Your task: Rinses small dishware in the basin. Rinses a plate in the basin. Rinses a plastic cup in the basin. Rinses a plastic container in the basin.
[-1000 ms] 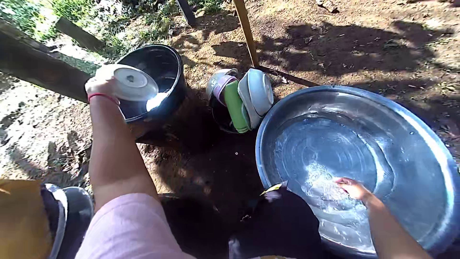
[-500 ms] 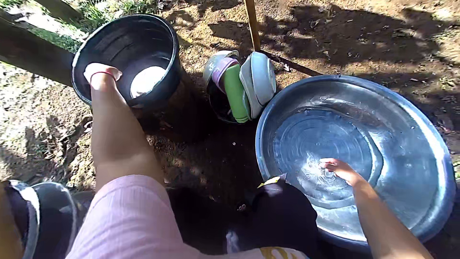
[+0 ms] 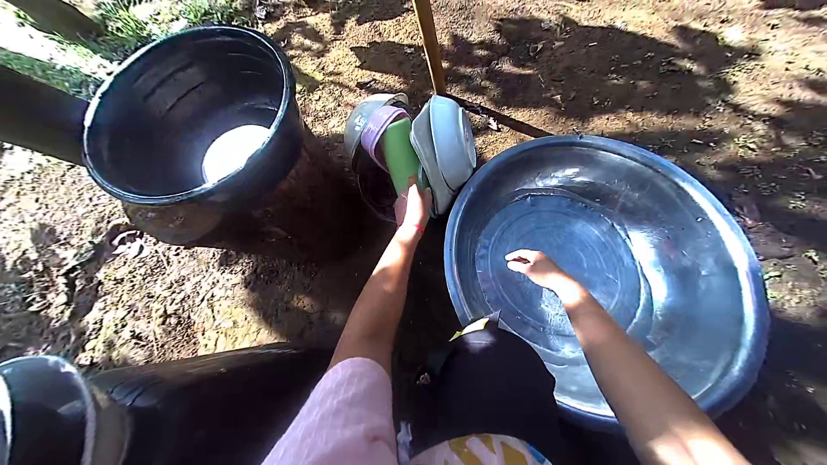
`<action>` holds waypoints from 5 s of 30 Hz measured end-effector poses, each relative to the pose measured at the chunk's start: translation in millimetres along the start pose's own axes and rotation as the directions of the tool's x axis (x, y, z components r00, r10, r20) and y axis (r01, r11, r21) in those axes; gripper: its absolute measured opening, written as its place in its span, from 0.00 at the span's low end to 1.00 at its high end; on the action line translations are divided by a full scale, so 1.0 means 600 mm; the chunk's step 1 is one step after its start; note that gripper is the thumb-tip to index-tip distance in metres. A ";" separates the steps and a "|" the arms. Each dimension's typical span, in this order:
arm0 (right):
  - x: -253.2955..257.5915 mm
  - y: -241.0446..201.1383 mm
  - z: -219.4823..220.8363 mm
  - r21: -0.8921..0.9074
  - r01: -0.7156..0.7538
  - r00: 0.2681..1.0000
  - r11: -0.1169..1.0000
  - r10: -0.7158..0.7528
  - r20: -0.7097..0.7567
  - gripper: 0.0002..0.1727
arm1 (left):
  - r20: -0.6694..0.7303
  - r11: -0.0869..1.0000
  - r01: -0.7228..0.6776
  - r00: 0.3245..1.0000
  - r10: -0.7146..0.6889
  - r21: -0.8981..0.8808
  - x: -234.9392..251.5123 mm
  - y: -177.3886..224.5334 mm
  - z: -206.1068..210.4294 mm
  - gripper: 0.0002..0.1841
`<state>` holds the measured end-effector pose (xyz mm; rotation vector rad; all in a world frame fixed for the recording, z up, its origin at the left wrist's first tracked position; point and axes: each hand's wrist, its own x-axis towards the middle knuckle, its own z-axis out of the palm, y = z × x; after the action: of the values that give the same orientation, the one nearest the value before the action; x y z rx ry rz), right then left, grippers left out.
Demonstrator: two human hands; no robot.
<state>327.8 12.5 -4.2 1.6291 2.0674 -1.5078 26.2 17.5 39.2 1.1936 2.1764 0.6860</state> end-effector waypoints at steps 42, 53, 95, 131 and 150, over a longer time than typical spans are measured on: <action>0.041 0.187 0.004 0.967 0.054 0.892 0.250 0.423 -0.159 0.44 | 0.359 0.789 -0.560 0.703 0.614 -0.254 -0.158 0.066 0.346 0.18; -0.054 0.332 0.026 0.906 0.131 0.777 0.403 0.526 -0.346 0.19 | 0.383 0.892 0.369 0.888 -0.255 -0.261 -0.112 0.004 0.421 0.20; 0.024 0.233 0.077 0.961 0.244 0.842 0.130 0.463 -0.277 0.23 | 0.536 0.965 -0.256 0.808 0.243 -0.052 -0.145 0.087 0.325 0.22; -0.093 0.260 -0.079 0.023 -0.296 0.946 0.955 0.296 -0.130 0.28 | -0.559 0.809 0.343 0.829 -0.022 0.477 0.026 -0.086 -0.525 0.20; -0.088 0.251 -0.095 -0.017 -0.323 0.935 0.946 0.317 -0.158 0.26 | -0.704 0.717 -0.284 0.164 0.691 0.637 0.052 -0.081 -0.270 0.11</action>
<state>493.9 8.2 -36.6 2.0035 1.7712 -1.2573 -126.2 -5.6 115.6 2.2092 2.8713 1.6650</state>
